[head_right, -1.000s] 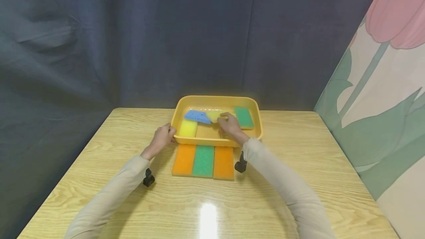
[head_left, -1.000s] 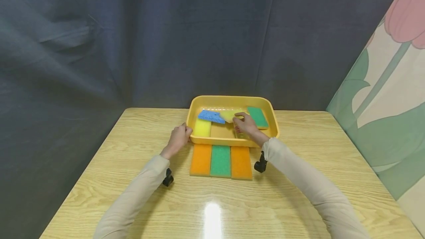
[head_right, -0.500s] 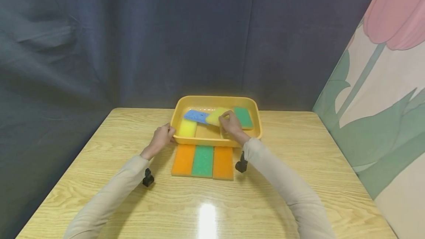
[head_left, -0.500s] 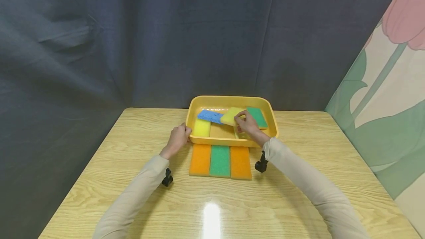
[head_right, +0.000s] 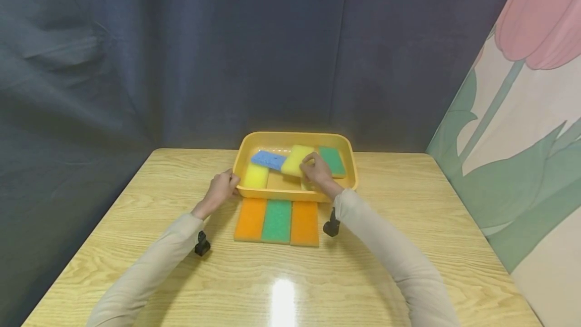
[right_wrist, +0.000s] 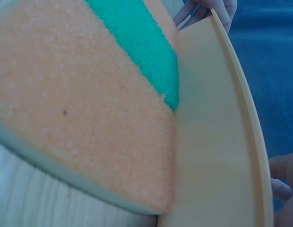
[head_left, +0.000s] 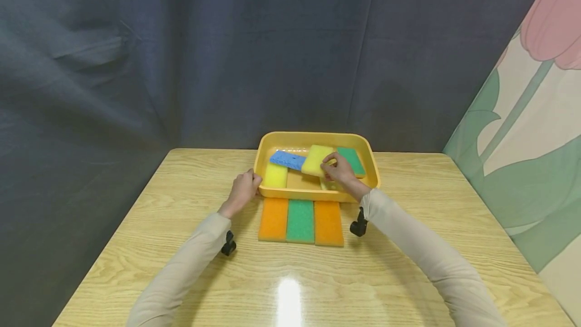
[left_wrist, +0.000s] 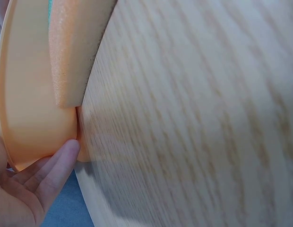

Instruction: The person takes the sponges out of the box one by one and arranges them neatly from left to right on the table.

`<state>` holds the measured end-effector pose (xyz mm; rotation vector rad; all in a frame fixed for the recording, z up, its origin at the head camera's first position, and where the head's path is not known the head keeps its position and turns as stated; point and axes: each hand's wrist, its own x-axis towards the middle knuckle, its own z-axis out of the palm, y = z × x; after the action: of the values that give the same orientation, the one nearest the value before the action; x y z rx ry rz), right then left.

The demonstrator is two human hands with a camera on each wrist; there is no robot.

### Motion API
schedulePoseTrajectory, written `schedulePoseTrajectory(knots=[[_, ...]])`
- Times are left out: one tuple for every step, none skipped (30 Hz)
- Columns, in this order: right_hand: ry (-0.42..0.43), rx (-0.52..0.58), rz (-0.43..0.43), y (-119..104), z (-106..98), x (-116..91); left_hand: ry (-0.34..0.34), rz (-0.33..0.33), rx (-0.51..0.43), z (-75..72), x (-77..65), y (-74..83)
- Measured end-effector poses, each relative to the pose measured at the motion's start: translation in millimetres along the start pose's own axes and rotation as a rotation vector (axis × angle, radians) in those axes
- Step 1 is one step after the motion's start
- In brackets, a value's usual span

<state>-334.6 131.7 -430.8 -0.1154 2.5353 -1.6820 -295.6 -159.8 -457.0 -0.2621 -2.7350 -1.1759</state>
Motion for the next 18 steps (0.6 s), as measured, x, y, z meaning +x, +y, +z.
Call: schedulePoseTrajectory(knots=[[-0.005, 0.005, 0.005, 0.1, -0.3, 0.0, 0.000, -0.002, 0.001, 0.0, -0.1, 0.0], [-0.009, 0.012, 0.010, 0.1, -0.6, 0.0, 0.000, -0.004, 0.003, 0.0, -0.1, 0.1], [-0.012, 0.020, 0.017, 0.3, -1.0, 0.1, 0.000, -0.005, 0.005, 0.1, 0.0, 0.2], [-0.017, 0.027, 0.023, 0.1, -1.4, 0.1, 0.000, -0.007, 0.003, 0.1, 0.0, 0.3], [-0.020, 0.033, 0.030, 0.0, -1.7, 0.2, 0.000, -0.007, 0.005, 0.1, 0.1, 0.4], [-0.023, 0.038, 0.035, -0.1, -2.1, 0.3, 0.000, -0.007, 0.007, 0.2, 0.3, 0.4], [-0.025, 0.039, 0.037, -0.1, -2.4, 0.4, 0.001, -0.007, 0.007, 0.2, 0.5, 0.4], [-0.023, 0.042, 0.038, -0.2, -2.5, 0.6, 0.001, -0.006, 0.007, 0.3, 0.7, 0.4], [-0.022, 0.039, 0.038, -0.3, -2.6, 0.7, 0.002, -0.005, 0.006, 0.3, 0.9, 0.4], [-0.024, 0.037, 0.034, -0.3, -2.8, 0.8, 0.003, -0.005, 0.006, 0.3, 1.1, 0.2], [-0.023, 0.039, 0.029, -0.3, -2.9, 0.9, 0.004, -0.004, 0.009, 0.4, 1.2, 0.1], [-0.020, 0.039, 0.027, -0.2, -2.9, 1.1, 0.005, -0.006, 0.009, 0.4, 1.4, 0.0], [-0.017, 0.039, 0.025, -0.1, -2.9, 1.2, 0.006, -0.005, 0.009, 0.5, 1.4, -0.1], [-0.017, 0.043, 0.022, 0.3, -2.9, 1.7, 0.007, -0.004, 0.012, 0.5, 1.3, -0.2], [-0.017, 0.045, 0.022, 0.2, -3.1, 1.6, 0.008, -0.003, 0.015, 0.6, 1.4, -0.4], [-0.019, 0.045, 0.019, 0.2, -3.3, 1.7, 0.006, -0.003, 0.016, 0.6, 1.4, -0.6], [-0.022, 0.046, 0.019, 0.1, -3.6, 1.6, 0.005, -0.002, 0.018, 0.7, 1.3, -1.0], [-0.024, 0.042, 0.021, 0.0, -4.0, 1.5, 0.004, -0.003, 0.017, 0.7, 1.4, -1.1]])
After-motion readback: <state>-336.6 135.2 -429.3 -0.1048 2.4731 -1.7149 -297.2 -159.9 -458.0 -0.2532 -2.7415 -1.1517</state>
